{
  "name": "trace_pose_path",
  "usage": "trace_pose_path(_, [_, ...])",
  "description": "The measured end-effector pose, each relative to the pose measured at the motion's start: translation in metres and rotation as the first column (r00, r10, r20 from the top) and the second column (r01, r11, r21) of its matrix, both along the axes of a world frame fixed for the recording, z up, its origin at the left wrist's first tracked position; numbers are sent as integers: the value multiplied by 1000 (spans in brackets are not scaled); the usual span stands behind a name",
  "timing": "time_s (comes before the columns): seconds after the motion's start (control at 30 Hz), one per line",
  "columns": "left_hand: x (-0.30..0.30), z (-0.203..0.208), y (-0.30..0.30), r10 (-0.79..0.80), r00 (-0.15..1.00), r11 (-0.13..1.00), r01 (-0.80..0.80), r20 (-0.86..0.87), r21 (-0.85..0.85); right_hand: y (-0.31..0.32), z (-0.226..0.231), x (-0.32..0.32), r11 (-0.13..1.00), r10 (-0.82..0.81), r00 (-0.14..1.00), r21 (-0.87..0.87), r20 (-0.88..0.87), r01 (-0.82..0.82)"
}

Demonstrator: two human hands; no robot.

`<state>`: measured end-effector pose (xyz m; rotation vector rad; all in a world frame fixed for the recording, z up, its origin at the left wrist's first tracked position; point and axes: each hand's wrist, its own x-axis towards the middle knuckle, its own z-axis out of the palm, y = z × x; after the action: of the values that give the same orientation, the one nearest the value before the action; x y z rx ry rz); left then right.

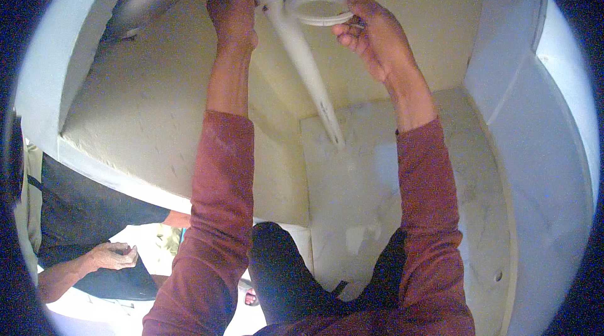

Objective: The person installs a white plastic plumbing fitting onto a vertical pipe. They wrap sealant tape around the threads, attach a rubber gasket and metal flange, and then screw the fitting onto the pipe.

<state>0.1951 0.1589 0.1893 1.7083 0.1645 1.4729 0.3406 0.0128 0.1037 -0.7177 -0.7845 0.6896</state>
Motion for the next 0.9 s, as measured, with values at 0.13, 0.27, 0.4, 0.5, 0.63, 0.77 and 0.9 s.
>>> trace_pose_path(0.13, [-2, -8, 27, 49, 999, 997, -49, -16, -64, 3, -9, -11, 992, 82, 995, 101, -49, -77])
trace_pose_path(0.27, [0, -7, 12, -202, 974, 979, 205, 99, -16, 6, -17, -11, 993, 77, 996, 92, -40, -73])
trace_pose_path(0.4, [-11, 8, -13, -77, 997, 997, 77, -19, 0, 6, -11, -12, 995, 22, 1000, 99, 0, -22])
trace_pose_path(0.5, [-16, 14, -12, 76, 990, 996, -81, -118, -36, -1, -1, -8, 998, 20, 998, 63, 52, -23])
trace_pose_path(0.63, [-6, 12, -14, 114, 993, 993, -115, 32, 14, -15, 9, 5, 996, 79, 980, 20, 184, -84])
trace_pose_path(0.77, [-3, 9, -18, 123, 992, 991, -125, 36, 45, 3, 15, -6, 995, 62, 985, 63, 162, -73])
trace_pose_path(0.9, [-13, 11, -16, -11, 1000, 1000, 11, -9, -4, 9, 24, -2, 999, 38, 975, 20, 219, -44])
